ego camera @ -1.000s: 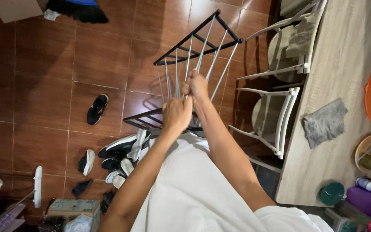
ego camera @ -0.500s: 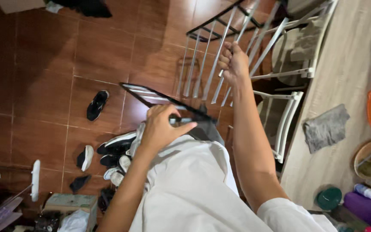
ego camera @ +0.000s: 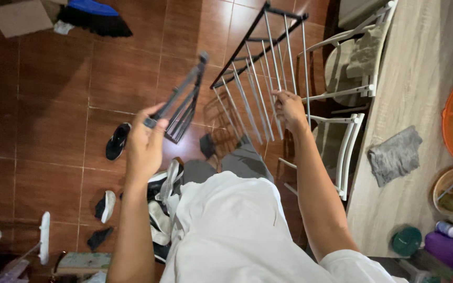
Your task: The person assembles a metal rack by inserting multiple thin metal rods into a black frame. They repeatedly pick up rods from a table and insert them into the frame slots, then remove them and place them back on the table. The process continues with repeated insertion and removal of the rods.
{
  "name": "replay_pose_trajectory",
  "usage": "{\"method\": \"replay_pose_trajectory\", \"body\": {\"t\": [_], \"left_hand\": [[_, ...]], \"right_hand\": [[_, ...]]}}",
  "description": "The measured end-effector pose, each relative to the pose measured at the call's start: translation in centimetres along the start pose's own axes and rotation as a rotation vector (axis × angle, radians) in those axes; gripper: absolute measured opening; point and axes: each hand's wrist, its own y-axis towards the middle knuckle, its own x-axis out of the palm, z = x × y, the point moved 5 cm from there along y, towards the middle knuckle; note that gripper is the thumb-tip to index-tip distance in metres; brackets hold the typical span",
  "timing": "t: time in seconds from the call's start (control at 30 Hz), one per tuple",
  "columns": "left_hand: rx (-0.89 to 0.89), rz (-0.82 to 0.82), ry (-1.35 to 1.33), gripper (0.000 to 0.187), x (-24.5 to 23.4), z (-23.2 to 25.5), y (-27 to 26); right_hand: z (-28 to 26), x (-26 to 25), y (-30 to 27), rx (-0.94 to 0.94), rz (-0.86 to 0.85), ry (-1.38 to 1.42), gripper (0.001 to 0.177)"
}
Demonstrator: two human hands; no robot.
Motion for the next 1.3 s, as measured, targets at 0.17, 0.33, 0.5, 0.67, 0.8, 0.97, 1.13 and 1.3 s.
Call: {"method": "replay_pose_trajectory", "body": {"t": [0.17, 0.33, 0.5, 0.67, 0.8, 0.97, 1.13, 1.3], "left_hand": [[0.077, 0.200, -0.318, 0.032, -3.1, 0.6, 2.4], [0.148, 0.353, -0.761, 0.046, -4.6, 3.2, 3.4], [0.200, 0.435, -0.879, 0.064, -3.7, 7.2, 5.4], [0.115, 0.408, -1.004, 0.073, -1.0, 7.5, 9.9], [0.025, 0.182, -1.177, 0.073, 5.9, 6.5, 14.3], [-0.206, -0.087, -1.243, 0.067, 18.9, 4.3, 18.8], [-0.404, -0.333, -1.204, 0.058, 34.3, 4.0, 20.8], [-0.480, -0.525, -1.108, 0.040, 49.7, 3.9, 21.5]], "right_hand": [[3.3, -2.3, -0.9, 0.004, 0.070, 0.071, 0.014], [8.0, -4.9, -1.7, 0.040, 0.137, 0.124, 0.018], [10.7, -6.1, -1.2, -0.022, 0.095, 0.269, 0.022], [12.4, -5.6, -1.4, -0.002, 0.147, 0.267, 0.023], [13.3, -5.6, -2.1, 0.022, 0.171, 0.237, 0.027], [13.9, -6.0, -2.6, -0.033, 0.175, 0.385, 0.028], [13.6, -7.4, -5.8, 0.040, 0.195, 0.214, 0.029], [10.6, -7.9, -8.8, 0.081, 0.225, 0.169, 0.026]]}}
